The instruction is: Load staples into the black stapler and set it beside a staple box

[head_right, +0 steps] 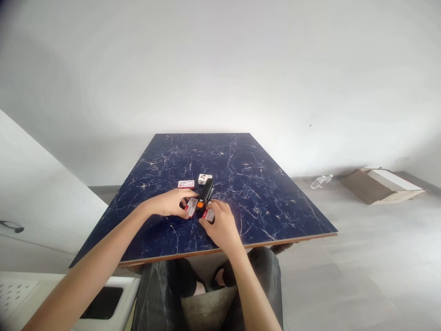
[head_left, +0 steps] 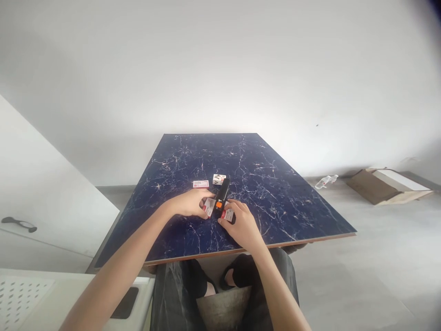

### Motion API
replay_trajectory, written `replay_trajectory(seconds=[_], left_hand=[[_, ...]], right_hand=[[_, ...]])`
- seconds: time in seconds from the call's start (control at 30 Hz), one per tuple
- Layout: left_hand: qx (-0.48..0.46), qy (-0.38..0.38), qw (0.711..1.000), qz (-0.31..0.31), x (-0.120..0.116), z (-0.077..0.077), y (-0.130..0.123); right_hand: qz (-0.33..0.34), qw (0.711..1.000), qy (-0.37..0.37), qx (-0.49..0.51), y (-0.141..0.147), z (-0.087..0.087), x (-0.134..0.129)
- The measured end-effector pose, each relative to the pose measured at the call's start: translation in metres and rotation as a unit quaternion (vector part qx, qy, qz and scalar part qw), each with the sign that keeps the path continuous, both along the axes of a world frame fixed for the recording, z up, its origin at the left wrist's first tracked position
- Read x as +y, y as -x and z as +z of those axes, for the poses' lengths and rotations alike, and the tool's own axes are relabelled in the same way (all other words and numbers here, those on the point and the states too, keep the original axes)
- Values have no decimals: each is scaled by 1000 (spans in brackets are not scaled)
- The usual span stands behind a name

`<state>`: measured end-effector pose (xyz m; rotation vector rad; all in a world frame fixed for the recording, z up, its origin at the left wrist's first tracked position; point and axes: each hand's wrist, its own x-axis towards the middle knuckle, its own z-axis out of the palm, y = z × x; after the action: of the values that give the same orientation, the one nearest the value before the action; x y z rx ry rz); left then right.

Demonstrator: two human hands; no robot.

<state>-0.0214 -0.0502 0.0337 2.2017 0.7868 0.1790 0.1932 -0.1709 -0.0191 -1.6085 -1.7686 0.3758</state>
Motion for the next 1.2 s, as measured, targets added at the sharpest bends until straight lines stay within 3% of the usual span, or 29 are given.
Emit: replay_trajectory(seconds=[0.17, 0.33, 0.43, 0.5, 0.6, 0.7, 0.83, 1.0, 1.1, 1.2], left_hand=[[-24, -30, 998, 55, -6, -11, -5], [-47, -122, 985, 115, -14, -36, -31], [-63, -177, 975, 120, -19, -42, -42], [-77, -203, 970, 112, -20, -40, -41], [-119, -246, 947, 172, -12, -33, -28], [-128, -307, 910, 249, 4, -33, -9], [-30, -310, 928, 204, 21, -42, 8], [59, -228, 953, 192, 18, -38, 11], [64, -193, 966, 162, 17, -31, 14], [38, -168, 978, 119, 23, -24, 20]], right_hand=[[45, 998, 42, -11, -14, 2, 6], [109, 990, 84, -44, -58, 16, 13], [37, 998, 30, -51, -79, 36, 14], [1, 999, -26, -38, -78, 52, 17], [86, 991, -75, -69, -55, 65, 30], [206, 965, -57, -149, -29, 58, 50], [253, 948, -2, -194, -23, 45, 63], [167, 983, -31, -73, -44, 41, 50], [75, 997, -26, -6, -56, 25, 42], [53, 998, 23, -2, -62, 6, 38]])
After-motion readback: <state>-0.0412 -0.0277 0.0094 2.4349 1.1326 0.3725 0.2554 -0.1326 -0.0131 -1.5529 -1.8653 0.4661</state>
